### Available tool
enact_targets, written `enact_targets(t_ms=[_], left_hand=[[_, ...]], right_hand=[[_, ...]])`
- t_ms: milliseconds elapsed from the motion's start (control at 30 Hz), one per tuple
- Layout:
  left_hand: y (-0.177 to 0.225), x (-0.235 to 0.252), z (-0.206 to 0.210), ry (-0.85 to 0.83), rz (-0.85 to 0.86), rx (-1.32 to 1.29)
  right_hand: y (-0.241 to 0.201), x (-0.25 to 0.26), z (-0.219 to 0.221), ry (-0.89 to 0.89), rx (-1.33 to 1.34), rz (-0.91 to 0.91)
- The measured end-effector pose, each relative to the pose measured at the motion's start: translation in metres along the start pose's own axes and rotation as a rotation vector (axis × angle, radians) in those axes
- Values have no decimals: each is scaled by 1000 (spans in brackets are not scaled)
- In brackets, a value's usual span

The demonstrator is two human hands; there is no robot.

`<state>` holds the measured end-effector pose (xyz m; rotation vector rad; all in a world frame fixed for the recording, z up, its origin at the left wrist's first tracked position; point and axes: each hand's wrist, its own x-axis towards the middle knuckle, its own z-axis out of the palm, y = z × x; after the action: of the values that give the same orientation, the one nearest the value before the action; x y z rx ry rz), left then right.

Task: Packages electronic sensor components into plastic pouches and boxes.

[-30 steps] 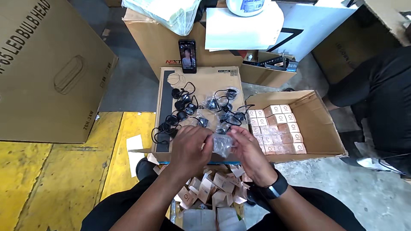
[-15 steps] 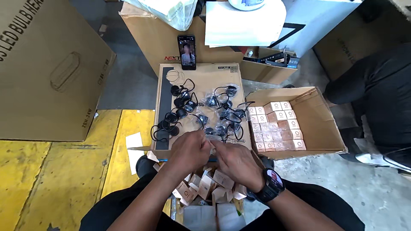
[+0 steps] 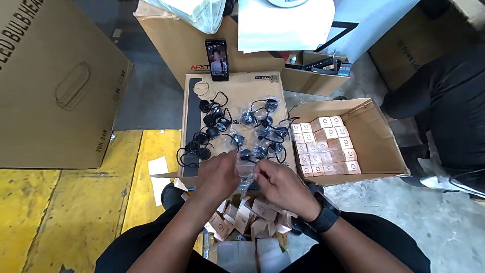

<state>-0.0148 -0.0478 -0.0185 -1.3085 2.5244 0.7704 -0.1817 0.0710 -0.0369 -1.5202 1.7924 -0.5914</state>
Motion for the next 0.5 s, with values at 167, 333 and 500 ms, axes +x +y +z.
enact_targets(t_ms=[167,333,500], left_hand=[[-7,5,-2,103,-42,58],[14,-14,9,-168,146,53],[25,-40,28,-269,420,34]], right_hand=[[5,2,-4,86,283,-57],[22,12,-7,147,241,63],[24,17,2,186,93,-54]])
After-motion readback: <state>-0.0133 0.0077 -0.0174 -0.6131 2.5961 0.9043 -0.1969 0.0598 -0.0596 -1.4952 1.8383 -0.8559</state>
